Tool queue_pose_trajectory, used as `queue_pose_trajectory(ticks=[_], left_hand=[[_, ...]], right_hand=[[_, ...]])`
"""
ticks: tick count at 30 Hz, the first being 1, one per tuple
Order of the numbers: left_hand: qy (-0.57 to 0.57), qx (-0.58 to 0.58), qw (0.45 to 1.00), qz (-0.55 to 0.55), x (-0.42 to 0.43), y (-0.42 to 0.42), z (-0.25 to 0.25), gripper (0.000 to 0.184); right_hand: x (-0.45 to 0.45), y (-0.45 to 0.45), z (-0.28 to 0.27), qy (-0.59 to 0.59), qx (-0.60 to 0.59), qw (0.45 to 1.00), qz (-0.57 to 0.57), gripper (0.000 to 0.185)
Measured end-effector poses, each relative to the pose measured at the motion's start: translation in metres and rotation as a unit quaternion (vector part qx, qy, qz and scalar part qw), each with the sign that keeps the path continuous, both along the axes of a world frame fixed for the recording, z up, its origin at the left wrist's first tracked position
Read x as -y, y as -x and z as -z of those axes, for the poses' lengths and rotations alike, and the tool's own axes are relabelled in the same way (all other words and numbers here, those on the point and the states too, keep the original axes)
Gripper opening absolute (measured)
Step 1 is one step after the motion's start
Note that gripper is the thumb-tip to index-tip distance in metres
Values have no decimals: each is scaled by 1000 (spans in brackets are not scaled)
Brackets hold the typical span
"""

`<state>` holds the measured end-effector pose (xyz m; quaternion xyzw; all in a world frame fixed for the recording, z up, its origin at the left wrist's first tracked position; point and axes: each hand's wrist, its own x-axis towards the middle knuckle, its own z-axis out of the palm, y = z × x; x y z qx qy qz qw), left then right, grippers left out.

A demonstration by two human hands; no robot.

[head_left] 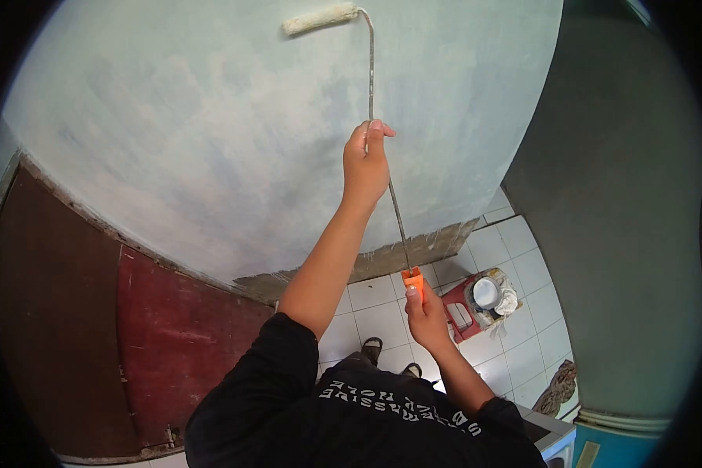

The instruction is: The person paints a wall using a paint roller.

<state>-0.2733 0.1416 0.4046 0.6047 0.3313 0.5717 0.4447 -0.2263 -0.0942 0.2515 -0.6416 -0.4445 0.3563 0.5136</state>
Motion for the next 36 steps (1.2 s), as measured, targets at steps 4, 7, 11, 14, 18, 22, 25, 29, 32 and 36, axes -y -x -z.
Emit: queue_pose_trajectory(ticks=[4,7,11,14,18,22,25,29,32,36], left_hand=[[-68,-50,996,9,-15,9,27,38],[18,-108,994,17,-2,16,65,33],[62,-172,983,5,11,12,157,32],[149,-212,966,15,35,9,220,35],[246,-368,896,34,55,6,305,44],[280,-451,846,47,55,4,394,45],[357,-468,807,54,53,6,403,42],[461,-498,729,88,55,18,406,35],[631,-257,729,67,58,26,418,32],[621,-200,750,107,61,38,443,29]], right_hand=[[-9,-2,15,-3,2,1000,7,35],[3,-3,49,25,12,1000,6,35],[36,-9,106,55,45,997,14,35],[72,-7,154,94,36,994,31,39],[108,-2,191,252,3,967,24,43],[131,18,250,267,35,962,52,52],[133,33,248,282,47,956,65,56],[118,24,209,335,108,935,43,57],[109,17,215,331,82,939,50,58],[109,23,209,330,95,938,53,56]])
